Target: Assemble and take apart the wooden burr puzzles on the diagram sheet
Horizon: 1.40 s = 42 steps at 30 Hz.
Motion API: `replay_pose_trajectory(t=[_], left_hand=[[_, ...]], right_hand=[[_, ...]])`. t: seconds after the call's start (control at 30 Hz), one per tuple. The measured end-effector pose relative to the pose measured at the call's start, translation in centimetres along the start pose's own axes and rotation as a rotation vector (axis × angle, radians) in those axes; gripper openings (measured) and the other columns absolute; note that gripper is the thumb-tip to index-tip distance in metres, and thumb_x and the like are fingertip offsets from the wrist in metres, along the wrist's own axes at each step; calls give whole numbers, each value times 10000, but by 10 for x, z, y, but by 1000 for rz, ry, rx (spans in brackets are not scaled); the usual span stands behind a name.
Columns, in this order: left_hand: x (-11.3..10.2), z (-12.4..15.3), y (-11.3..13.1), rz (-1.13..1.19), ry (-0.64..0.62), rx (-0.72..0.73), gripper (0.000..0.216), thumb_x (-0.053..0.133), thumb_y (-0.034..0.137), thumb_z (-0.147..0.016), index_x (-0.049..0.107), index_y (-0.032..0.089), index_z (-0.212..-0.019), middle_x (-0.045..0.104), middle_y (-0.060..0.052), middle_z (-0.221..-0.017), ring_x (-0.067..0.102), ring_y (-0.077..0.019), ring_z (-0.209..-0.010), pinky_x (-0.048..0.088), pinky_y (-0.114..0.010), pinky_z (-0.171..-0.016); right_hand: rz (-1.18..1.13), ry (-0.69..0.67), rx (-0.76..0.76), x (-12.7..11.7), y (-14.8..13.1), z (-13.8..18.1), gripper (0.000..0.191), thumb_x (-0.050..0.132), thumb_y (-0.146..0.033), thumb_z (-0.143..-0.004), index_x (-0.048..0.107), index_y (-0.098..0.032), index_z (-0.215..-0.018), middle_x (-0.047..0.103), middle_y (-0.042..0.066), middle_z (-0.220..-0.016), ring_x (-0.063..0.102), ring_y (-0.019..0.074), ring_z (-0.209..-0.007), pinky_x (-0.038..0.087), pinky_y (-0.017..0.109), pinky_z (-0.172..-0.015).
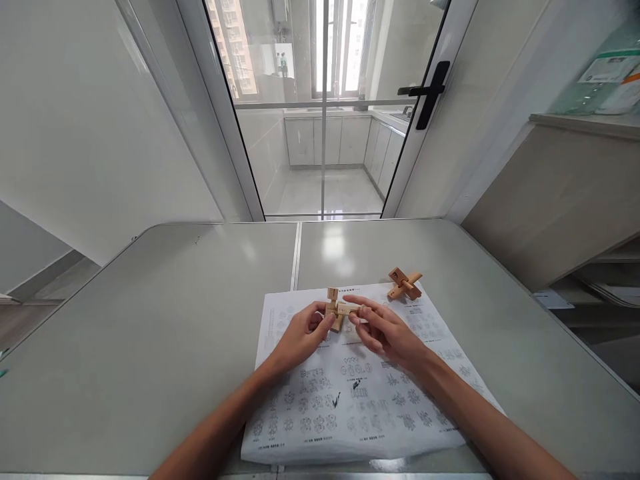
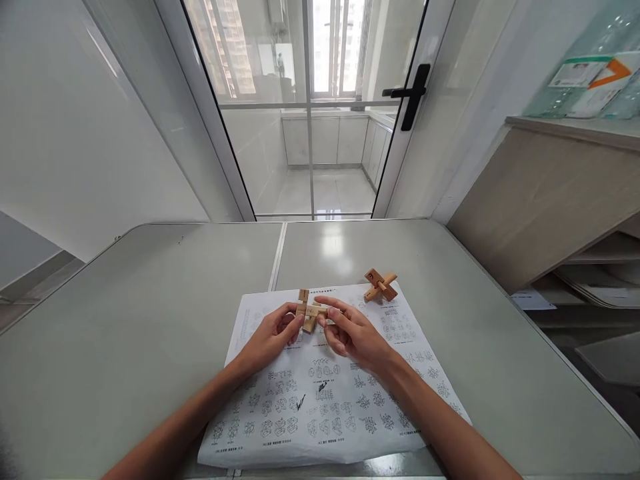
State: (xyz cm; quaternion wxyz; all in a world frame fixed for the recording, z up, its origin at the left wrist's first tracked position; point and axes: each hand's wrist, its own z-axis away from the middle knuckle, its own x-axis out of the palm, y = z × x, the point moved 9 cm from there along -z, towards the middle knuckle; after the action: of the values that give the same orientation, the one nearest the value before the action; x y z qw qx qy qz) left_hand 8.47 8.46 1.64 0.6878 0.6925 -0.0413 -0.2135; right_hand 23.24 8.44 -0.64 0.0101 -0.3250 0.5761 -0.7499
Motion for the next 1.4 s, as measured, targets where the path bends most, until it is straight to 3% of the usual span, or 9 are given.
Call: replay_pose_trajectory(t=[0.1, 0.23, 0.43, 0.6, 0.8, 0.97, 1.17, 1.4], left_hand=[[2, 1, 4, -70, 2, 45, 430, 570, 588, -1020, 683, 182, -1107, 650, -16, -810, 560, -157, -690, 449, -280, -663], [4, 3, 6, -145, 12, 81, 409, 578, 578, -1016, 689, 189, -1076, 649, -18, -822, 550, -164, -722, 424, -273, -667], [8, 3, 5, -150, -9, 102, 371, 591, 549, -1016, 677, 189, -1001, 618, -4, -803, 520, -155, -712, 407, -269, -656], [6, 2, 3, -128, 1, 113, 368, 572, 538, -1035, 677, 185, -1014, 646, -22, -865, 537, -156, -743, 427, -269, -668], [5, 2, 4, -125, -6, 127, 383, 570, 533, -1040, 698, 172, -1018, 669, -36, -887, 539, -151, -742, 433, -265, -675], [8, 3, 4, -92, -26, 115, 348, 625, 499, -1014, 728, 167, -997, 686, -31, -855, 555, -151, -726, 428, -269, -663], [7, 3, -6, -68, -4, 82, 338, 681, 501, -983, 699, 168, -929, 621, 10, -759, 567, -145, -694, 433, -265, -653], [10, 3, -10, -14, -25, 63, 334, 684, 489, -975, 728, 157, -977, 669, -10, -798, 578, -142, -678, 454, -269, -651]], right_hand=[[-14, -46, 33, 4, 5, 1, 467, 677, -617, -972, 686, -237, -1245, 594, -15, -887, 318, 26, -403, 241, 224, -374], [21, -78, 2, 9, 7, -1, 460, 618, -645, -1009, 681, -212, -1147, 627, -10, -847, 343, 22, -379, 247, 217, -373], [278, -21, -124, 6, 6, -6, 504, 528, -689, -1038, 649, -200, -1045, 635, -8, -733, 380, 72, -440, 274, 244, -440], [428, 106, -187, -1, 0, 0, 448, 621, -627, -1013, 685, -201, -1134, 425, -60, -648, 357, 121, -552, 298, 269, -516], [443, 92, -174, 4, -1, 1, 510, 524, -658, -1039, 633, -227, -1289, 518, -27, -721, 412, 138, -549, 348, 293, -518], [441, 116, -174, 5, -1, 3, 448, 570, -652, -1019, 590, -229, -1165, 479, -82, -563, 413, 133, -474, 395, 282, -513], [446, 209, -240, 1, -3, 8, 415, 632, -624, -994, 604, -223, -1099, 518, -69, -647, 396, 98, -470, 329, 251, -463], [472, 224, -252, -3, -2, 8, 389, 668, -604, -980, 587, -234, -1069, 609, -34, -781, 428, 81, -474, 341, 248, -458]])
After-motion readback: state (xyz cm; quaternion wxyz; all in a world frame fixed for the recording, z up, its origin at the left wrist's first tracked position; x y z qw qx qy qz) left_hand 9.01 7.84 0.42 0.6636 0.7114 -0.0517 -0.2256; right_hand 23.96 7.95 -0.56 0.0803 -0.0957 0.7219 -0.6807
